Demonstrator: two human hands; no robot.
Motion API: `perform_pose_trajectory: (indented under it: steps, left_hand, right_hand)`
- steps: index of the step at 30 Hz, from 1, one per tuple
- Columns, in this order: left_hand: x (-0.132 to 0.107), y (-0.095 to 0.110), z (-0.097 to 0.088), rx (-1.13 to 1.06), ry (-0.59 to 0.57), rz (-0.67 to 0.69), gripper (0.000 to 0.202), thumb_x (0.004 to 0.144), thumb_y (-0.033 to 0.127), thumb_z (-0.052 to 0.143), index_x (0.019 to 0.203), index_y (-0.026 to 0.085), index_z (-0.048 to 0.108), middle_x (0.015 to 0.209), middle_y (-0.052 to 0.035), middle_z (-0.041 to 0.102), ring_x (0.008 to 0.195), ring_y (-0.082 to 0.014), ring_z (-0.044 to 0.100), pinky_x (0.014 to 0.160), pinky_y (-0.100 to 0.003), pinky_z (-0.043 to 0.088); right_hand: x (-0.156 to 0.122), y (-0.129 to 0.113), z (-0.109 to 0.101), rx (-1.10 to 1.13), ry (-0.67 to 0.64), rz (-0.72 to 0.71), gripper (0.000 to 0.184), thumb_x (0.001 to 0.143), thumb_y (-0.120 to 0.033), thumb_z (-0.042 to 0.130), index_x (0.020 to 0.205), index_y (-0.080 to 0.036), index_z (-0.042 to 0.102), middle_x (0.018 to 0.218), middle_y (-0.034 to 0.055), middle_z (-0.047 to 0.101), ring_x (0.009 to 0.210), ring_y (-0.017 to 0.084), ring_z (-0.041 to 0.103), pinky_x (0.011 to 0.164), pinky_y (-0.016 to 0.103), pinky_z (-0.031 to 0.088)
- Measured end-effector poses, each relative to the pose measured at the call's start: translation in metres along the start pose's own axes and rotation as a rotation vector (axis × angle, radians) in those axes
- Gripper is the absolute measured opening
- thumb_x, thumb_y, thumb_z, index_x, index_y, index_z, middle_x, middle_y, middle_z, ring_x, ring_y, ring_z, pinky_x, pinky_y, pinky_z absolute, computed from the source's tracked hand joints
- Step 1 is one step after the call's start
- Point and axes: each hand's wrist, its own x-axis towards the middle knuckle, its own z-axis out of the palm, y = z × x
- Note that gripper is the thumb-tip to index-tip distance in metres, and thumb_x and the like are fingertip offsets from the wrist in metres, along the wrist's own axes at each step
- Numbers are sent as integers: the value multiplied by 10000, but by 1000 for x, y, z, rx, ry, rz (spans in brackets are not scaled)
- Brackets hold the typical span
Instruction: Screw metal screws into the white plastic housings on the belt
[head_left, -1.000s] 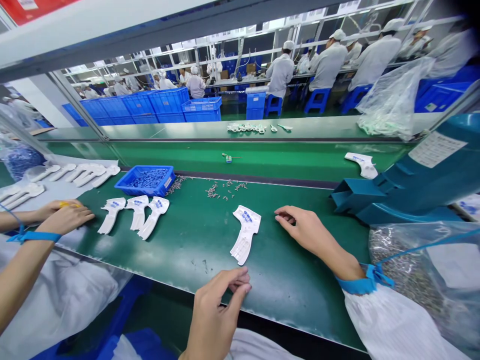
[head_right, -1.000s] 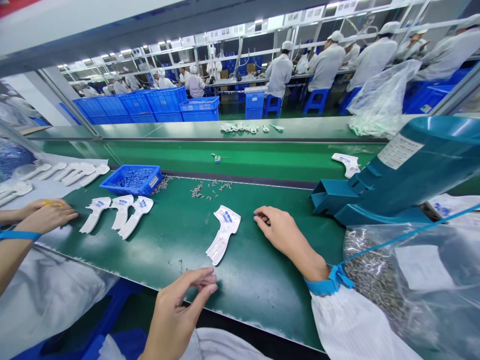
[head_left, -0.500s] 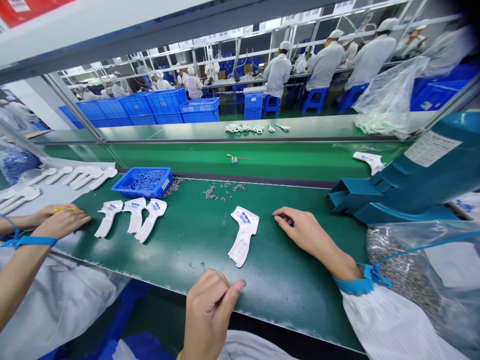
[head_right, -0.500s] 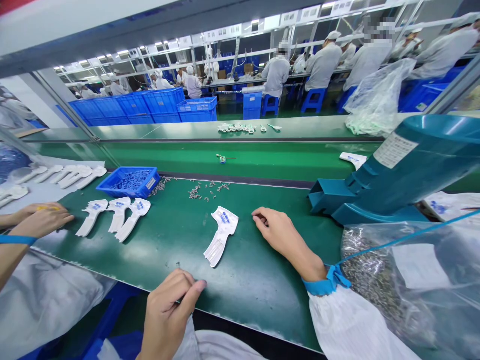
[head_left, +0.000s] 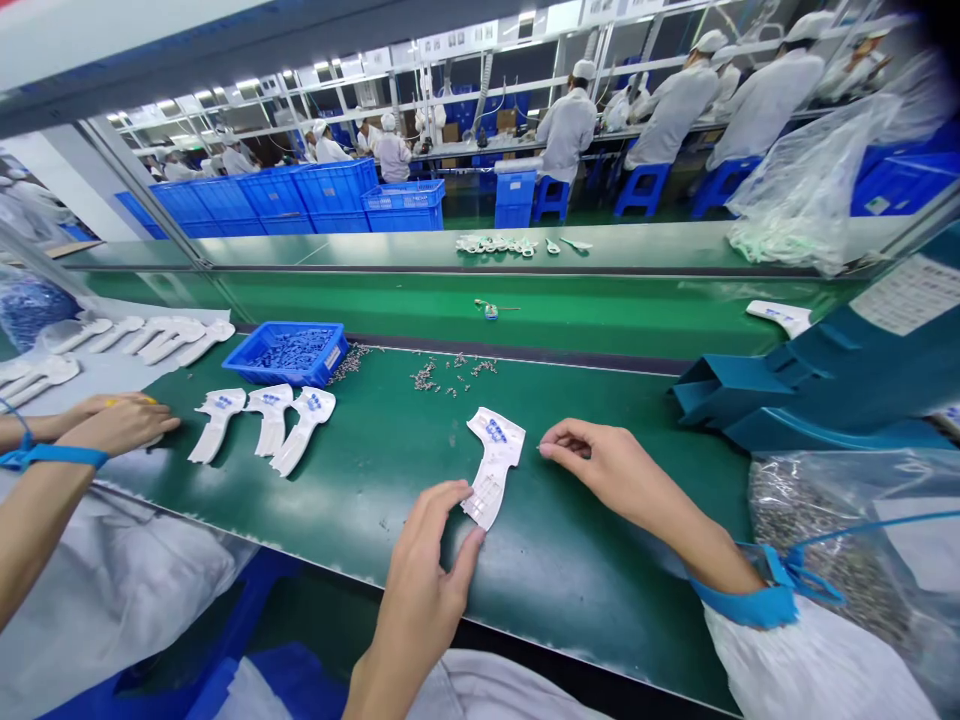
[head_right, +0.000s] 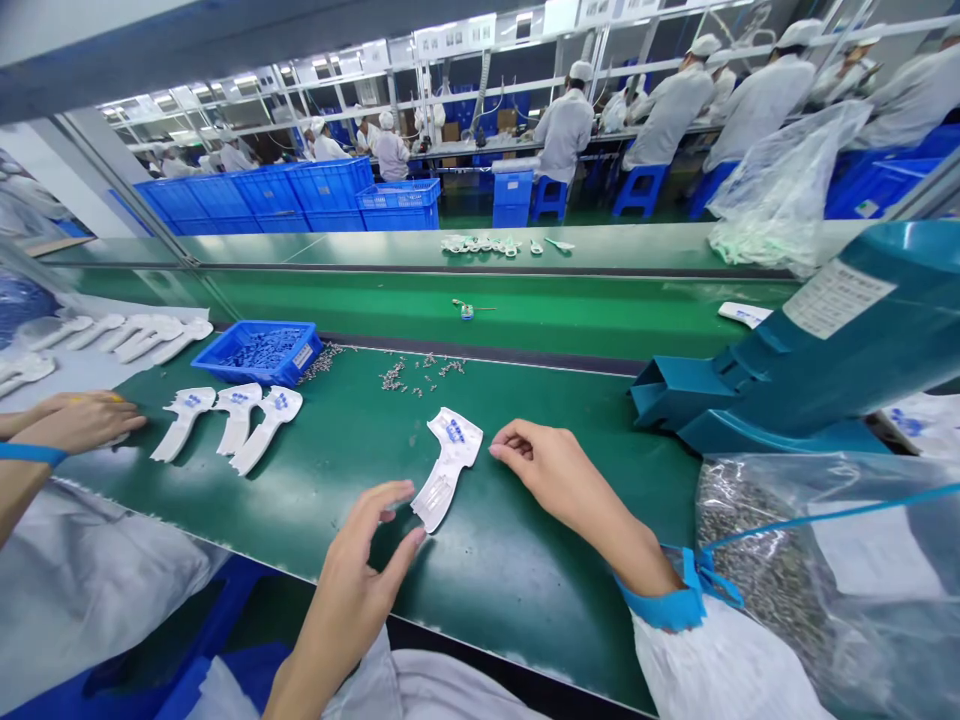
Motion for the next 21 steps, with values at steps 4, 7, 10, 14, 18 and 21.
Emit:
perform_pose_trajectory:
  steps: [4, 7, 10, 14, 18, 21]
  left_hand:
    - [15, -6, 19, 11, 52, 2, 591, 882, 321, 685, 1391, 285, 389, 1396, -106, 472, 1312, -281, 459, 1059, -480, 429]
    - [22, -3, 32, -135, 56, -42, 751, 811, 394, 762, 1425, 267, 349, 1443, -127, 423, 1351, -303, 420, 1101, -514, 392]
    - [26, 3, 33, -524, 148, -93, 618, 886, 511, 637, 1391, 257, 388, 1449, -131, 443, 1341, -282, 457, 1109, -482, 404]
    - [31, 12, 23, -1152, 190, -170, 562, 984, 616, 310, 1365, 224, 435, 1430, -150, 508, 1330, -272, 505, 1114, -471, 410]
    - [34, 11, 21, -1399, 162, -239, 662, 981, 650, 193, 1355, 186, 481, 1422, -170, 537, 1347, -285, 498, 1138, -493, 373]
    - [31, 7, 22, -1446, 97, -198, 771, 935, 734, 175, 1274, 165, 570, 1337, -176, 604, 1302, -300, 537, 1109, -499, 399]
  right_hand:
    - [1, -25, 7, 68, -196, -50, 161, 911, -314, 543, 890, -227, 678, 868, 18, 750, 800, 187, 683, 692, 273, 474]
    - [9, -39, 14, 22, -331, -86, 169, 901, -231, 519, 846, -210, 677, 831, 25, 750, 763, 179, 683, 657, 258, 462]
    - [20, -45, 20, -73, -403, -77, 169, 860, -170, 522, 795, -199, 676, 780, 29, 748, 719, 178, 677, 618, 251, 444]
    - [29, -47, 23, -124, -444, -68, 151, 829, -166, 543, 767, -196, 678, 735, 25, 746, 688, 174, 671, 606, 245, 438]
    - [32, -48, 22, -149, -452, -96, 153, 846, -208, 538, 797, -199, 683, 756, 27, 746, 682, 175, 662, 592, 249, 426]
    - [32, -46, 22, -153, -461, -91, 154, 855, -215, 530, 791, -201, 670, 752, 24, 739, 684, 174, 656, 592, 251, 419]
